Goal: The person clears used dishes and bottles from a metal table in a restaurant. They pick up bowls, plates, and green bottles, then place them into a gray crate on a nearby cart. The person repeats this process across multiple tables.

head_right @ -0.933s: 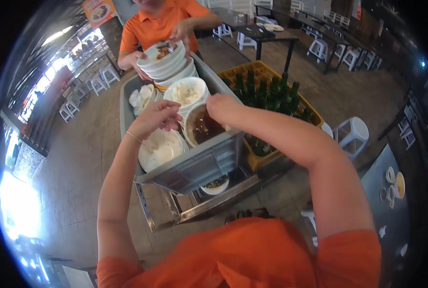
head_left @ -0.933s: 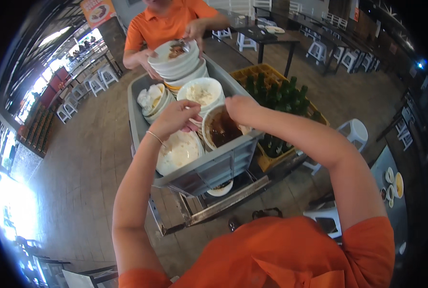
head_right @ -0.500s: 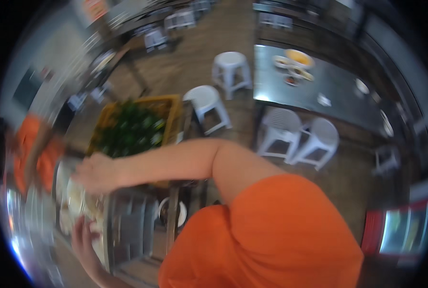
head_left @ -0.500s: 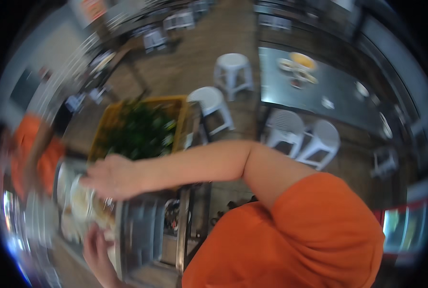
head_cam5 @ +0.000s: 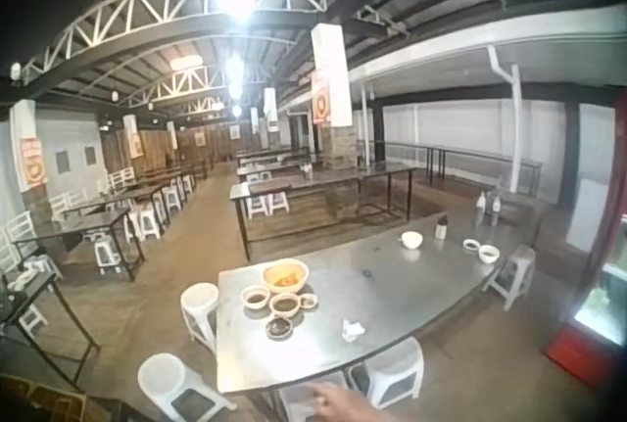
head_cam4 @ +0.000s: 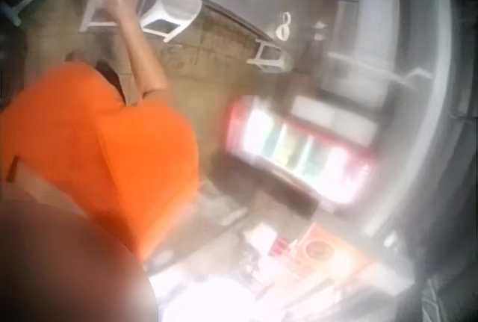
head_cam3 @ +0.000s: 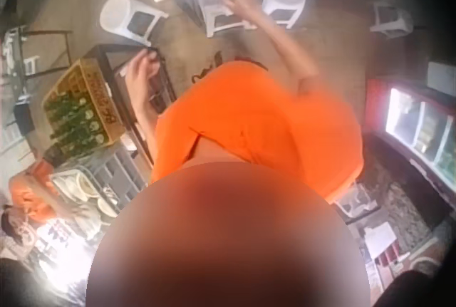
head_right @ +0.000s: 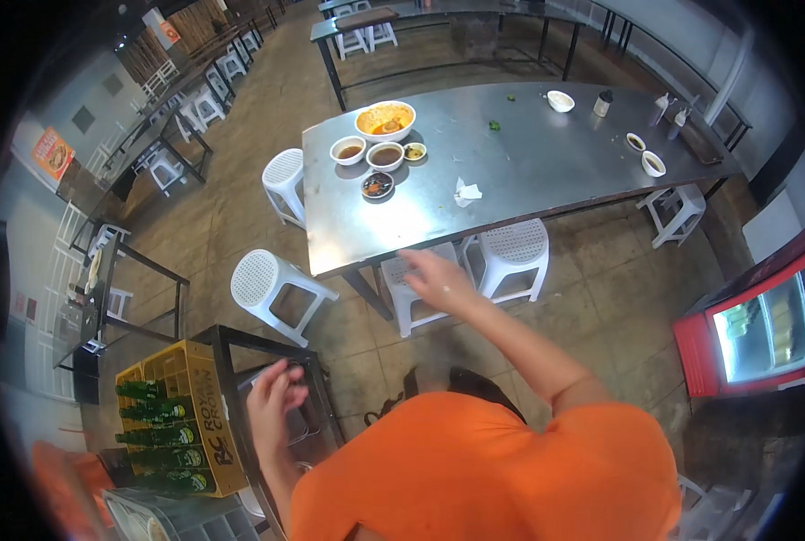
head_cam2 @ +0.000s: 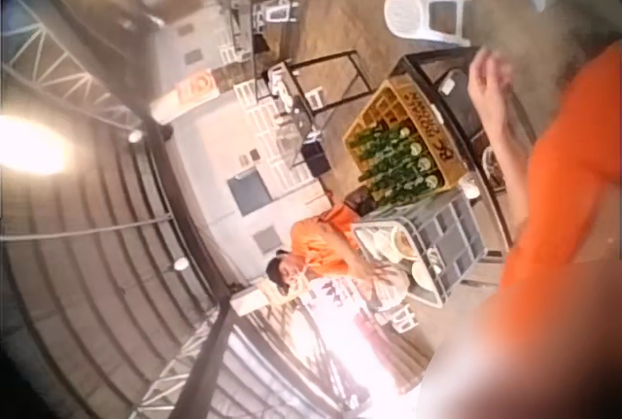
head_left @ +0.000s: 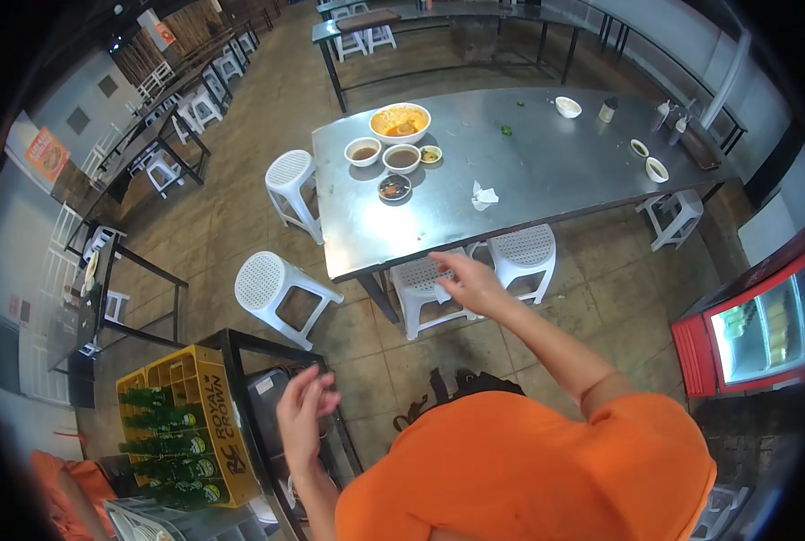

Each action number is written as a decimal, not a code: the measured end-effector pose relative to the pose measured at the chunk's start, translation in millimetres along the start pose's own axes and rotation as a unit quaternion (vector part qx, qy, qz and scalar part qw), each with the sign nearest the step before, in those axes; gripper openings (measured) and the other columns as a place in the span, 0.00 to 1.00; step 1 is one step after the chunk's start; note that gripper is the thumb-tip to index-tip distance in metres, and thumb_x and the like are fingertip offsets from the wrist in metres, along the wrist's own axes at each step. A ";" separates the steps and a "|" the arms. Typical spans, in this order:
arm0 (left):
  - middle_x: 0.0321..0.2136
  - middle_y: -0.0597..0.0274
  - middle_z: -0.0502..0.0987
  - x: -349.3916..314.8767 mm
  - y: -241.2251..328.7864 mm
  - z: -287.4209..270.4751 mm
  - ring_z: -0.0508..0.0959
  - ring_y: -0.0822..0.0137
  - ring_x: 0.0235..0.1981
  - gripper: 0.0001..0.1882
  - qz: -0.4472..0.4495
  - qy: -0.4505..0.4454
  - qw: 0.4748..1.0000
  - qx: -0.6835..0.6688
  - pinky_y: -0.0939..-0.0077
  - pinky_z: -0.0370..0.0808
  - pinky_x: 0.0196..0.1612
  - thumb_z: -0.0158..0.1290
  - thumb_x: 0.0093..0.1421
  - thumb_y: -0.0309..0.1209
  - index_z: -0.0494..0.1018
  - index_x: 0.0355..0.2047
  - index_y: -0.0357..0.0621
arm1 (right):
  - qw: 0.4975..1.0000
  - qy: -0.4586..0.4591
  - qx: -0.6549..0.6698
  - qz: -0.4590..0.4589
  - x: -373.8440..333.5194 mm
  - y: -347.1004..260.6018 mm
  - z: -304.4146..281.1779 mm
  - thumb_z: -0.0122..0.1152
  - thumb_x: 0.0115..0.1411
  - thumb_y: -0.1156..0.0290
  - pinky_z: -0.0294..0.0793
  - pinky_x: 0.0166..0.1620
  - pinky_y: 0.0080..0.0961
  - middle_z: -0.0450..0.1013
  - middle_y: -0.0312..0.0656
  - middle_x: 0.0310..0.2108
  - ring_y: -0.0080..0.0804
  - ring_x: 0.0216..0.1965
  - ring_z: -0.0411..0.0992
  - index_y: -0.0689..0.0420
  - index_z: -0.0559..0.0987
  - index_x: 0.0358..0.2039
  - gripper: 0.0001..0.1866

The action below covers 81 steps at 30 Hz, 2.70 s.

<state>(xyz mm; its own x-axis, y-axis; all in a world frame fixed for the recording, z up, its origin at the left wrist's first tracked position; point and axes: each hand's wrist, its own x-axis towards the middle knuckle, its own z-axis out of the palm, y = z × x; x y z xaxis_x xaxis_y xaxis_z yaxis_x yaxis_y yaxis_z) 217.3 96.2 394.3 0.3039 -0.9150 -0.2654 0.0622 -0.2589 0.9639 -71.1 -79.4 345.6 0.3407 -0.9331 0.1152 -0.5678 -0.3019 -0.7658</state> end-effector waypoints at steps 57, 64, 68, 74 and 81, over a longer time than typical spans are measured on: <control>0.37 0.55 0.76 242.0 17.2 518.9 0.76 0.71 0.28 0.16 -0.135 0.042 0.989 0.038 0.80 0.72 0.32 0.49 0.59 0.32 0.68 0.45 0.35 | 0.836 0.342 0.320 0.287 359.4 598.7 -472.8 0.57 0.50 0.76 0.80 0.24 0.28 0.68 0.47 0.36 0.34 0.28 0.73 0.62 0.65 0.44 0.20; 0.37 0.55 0.76 208.4 16.1 481.6 0.76 0.73 0.28 0.16 -0.123 0.132 0.983 -0.023 0.84 0.72 0.30 0.49 0.59 0.32 0.68 0.45 0.34 | 0.877 0.281 0.252 0.297 387.2 696.1 -480.9 0.63 0.49 0.68 0.68 0.22 0.24 0.71 0.39 0.29 0.28 0.26 0.70 0.58 0.72 0.36 0.15; 0.33 0.57 0.76 213.8 8.4 450.2 0.76 0.74 0.25 0.16 -0.107 0.179 0.978 -0.019 0.84 0.72 0.27 0.48 0.59 0.31 0.68 0.45 0.33 | 0.783 0.148 0.470 0.380 385.4 667.2 -476.0 0.52 0.57 0.71 0.79 0.38 0.39 0.68 0.46 0.41 0.41 0.40 0.71 0.60 0.68 0.45 0.16; 0.29 0.59 0.76 298.3 -11.1 370.2 0.77 0.72 0.23 0.13 -0.073 0.226 0.970 0.048 0.83 0.71 0.22 0.50 0.56 0.29 0.71 0.39 0.33 | 0.771 0.205 0.437 0.414 362.5 641.3 -459.8 0.44 0.58 0.74 0.80 0.39 0.38 0.66 0.50 0.44 0.43 0.43 0.70 0.62 0.65 0.48 0.16; 0.20 0.54 0.78 445.1 0.7 308.8 0.78 0.67 0.21 0.12 -0.047 0.255 0.917 0.304 0.74 0.74 0.27 0.55 0.48 0.33 0.77 0.26 0.34 | 0.825 0.111 0.438 0.339 280.7 513.7 -418.8 0.44 0.52 0.79 0.82 0.34 0.35 0.68 0.51 0.38 0.42 0.33 0.74 0.67 0.64 0.44 0.17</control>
<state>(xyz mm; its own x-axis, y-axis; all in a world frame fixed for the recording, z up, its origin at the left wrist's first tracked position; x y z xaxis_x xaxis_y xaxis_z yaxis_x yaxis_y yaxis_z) 59.1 -406.7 270.1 0.7389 -0.6564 -0.1523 -0.3833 -0.5953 0.7061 -581.0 -578.3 249.5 -0.0337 -0.8715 -0.4893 0.2212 0.4709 -0.8540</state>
